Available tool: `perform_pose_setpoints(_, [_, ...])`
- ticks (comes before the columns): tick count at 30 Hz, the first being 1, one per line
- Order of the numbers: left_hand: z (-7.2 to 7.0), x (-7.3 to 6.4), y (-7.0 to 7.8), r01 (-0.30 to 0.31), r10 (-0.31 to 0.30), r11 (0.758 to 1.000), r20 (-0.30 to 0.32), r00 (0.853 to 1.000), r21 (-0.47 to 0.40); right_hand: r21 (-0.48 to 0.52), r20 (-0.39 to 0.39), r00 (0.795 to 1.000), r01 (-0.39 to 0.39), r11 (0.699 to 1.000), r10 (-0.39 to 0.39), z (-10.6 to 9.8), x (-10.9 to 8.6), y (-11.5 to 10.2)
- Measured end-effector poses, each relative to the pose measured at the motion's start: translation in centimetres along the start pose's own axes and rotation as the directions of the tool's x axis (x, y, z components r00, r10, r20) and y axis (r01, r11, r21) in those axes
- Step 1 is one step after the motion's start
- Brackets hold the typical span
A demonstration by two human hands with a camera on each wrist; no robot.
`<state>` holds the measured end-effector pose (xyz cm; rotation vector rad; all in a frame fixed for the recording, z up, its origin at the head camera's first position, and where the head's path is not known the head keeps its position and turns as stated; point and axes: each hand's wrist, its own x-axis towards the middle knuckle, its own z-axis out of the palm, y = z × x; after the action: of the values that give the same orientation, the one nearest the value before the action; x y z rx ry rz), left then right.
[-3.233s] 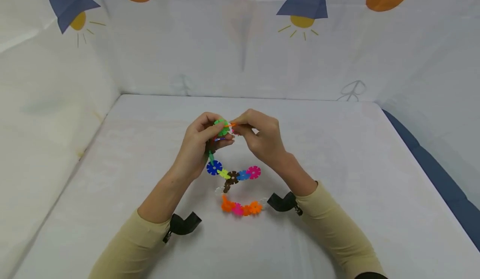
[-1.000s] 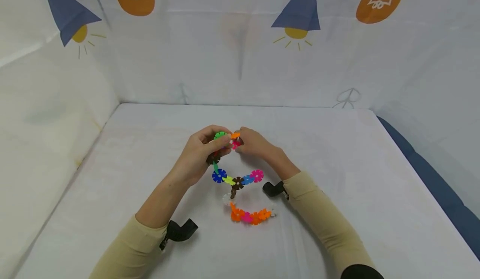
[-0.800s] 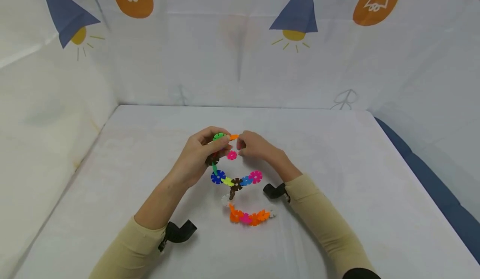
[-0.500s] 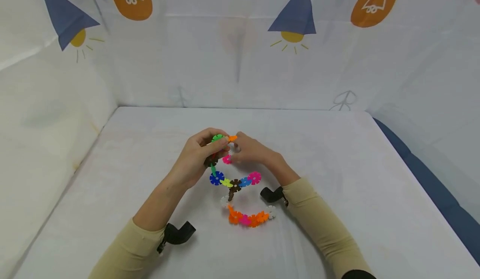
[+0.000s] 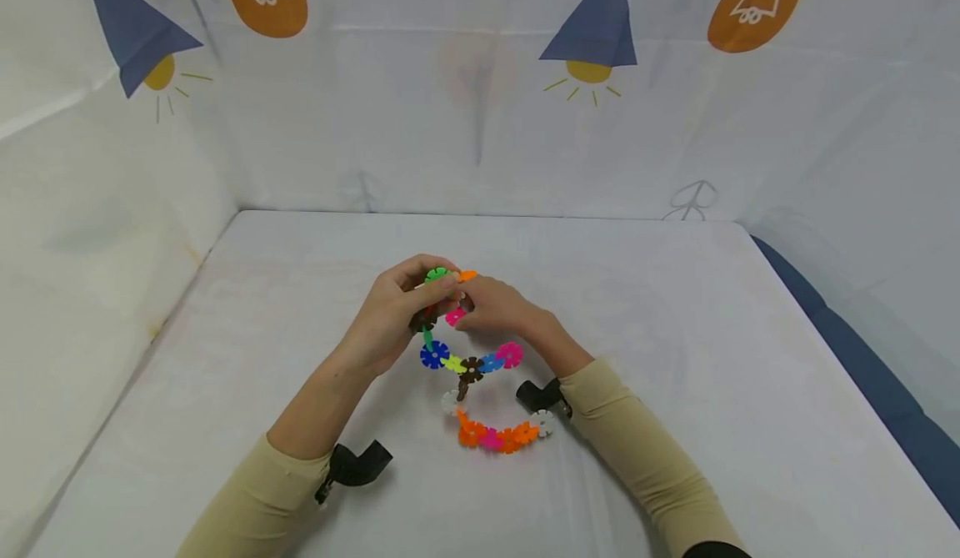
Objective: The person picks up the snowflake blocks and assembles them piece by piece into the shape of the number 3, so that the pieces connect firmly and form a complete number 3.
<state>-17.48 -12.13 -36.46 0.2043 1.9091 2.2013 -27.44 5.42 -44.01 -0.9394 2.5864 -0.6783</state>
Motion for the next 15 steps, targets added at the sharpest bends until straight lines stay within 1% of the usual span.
perform_pose_setpoints(4, [-0.19, -0.10, -0.01, -0.010, 0.010, 1.000, -0.006, 1.000, 0.010, 0.044, 0.004, 1.000, 0.000, 0.999, 0.000, 0.36, 0.12, -0.21])
perform_pose_setpoints(9, [-0.28, -0.15, -0.06, -0.029, 0.029, 1.000, 0.007, 1.000, 0.007, 0.074, -0.006, 0.999, -0.034, 0.997, 0.035, 0.76, -0.14, -0.34])
perform_pose_setpoints(12, [-0.28, -0.13, -0.10, -0.039, 0.039, 0.999, 0.020, 0.999, -0.012, 0.104, -0.012, 0.999, -0.050, 0.993, 0.051, 0.82, -0.45, -0.38])
perform_pose_setpoints(15, [-0.24, -0.10, -0.12, -0.030, 0.031, 0.999, 0.031, 0.999, -0.042, 0.150, -0.020, 0.998, -0.059, 0.987, 0.063, 0.69, -0.73, -0.41])
